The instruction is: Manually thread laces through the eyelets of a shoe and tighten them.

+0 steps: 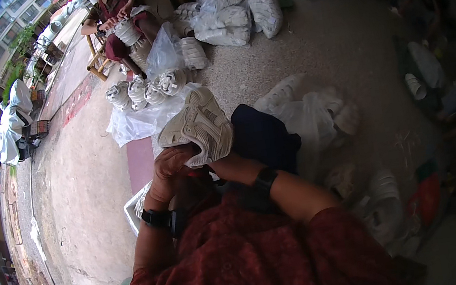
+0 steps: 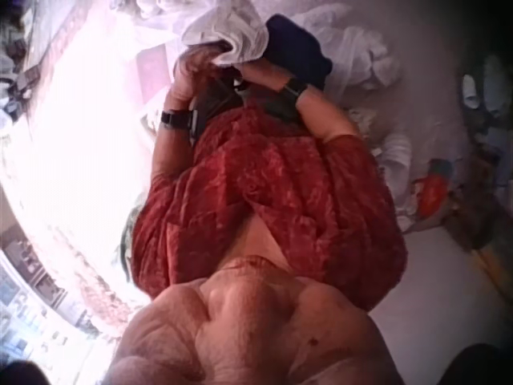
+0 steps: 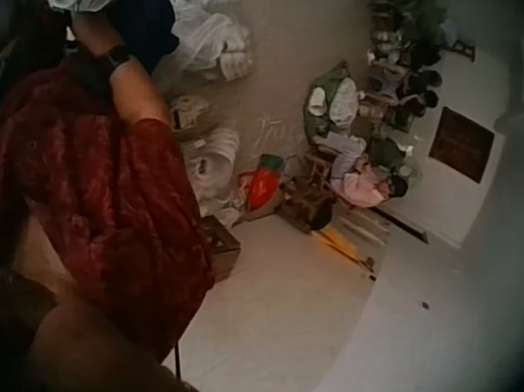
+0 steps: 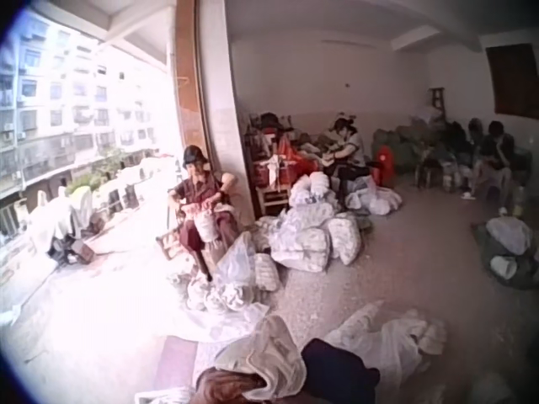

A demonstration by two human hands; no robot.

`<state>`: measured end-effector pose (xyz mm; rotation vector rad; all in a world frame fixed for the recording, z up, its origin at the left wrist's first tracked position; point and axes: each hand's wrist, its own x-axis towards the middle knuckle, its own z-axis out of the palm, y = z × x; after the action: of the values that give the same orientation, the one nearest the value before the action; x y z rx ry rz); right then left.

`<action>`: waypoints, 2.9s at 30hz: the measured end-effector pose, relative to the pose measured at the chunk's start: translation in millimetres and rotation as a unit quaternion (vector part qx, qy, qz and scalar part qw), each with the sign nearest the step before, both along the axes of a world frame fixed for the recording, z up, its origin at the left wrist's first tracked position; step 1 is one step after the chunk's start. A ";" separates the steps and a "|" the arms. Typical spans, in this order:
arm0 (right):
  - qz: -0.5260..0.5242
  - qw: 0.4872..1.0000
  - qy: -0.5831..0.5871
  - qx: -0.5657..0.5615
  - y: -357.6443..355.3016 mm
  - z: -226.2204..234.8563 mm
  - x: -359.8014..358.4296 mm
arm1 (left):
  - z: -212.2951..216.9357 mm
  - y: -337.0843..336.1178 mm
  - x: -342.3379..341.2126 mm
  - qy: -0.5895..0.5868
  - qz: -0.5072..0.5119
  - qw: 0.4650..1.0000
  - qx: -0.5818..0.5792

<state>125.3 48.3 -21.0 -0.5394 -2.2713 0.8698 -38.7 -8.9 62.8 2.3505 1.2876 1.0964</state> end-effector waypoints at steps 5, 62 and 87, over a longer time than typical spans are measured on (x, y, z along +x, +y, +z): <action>-0.033 0.999 0.032 0.025 -8.2 -6.0 42.2 | 3.8 -7.6 -0.3 0.032 0.001 0.999 0.011; -0.258 0.959 -0.107 -0.039 33.0 3.6 80.8 | -86.1 -36.1 -50.3 -0.128 0.325 0.934 -0.071; -0.309 0.937 -0.159 0.042 28.9 -13.0 87.7 | -259.6 -138.8 -140.1 0.114 0.485 0.717 -0.489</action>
<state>213.0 77.2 -34.1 -1.3419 -2.1812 0.3834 -178.8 -147.6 -196.8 0.9428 2.4629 0.0582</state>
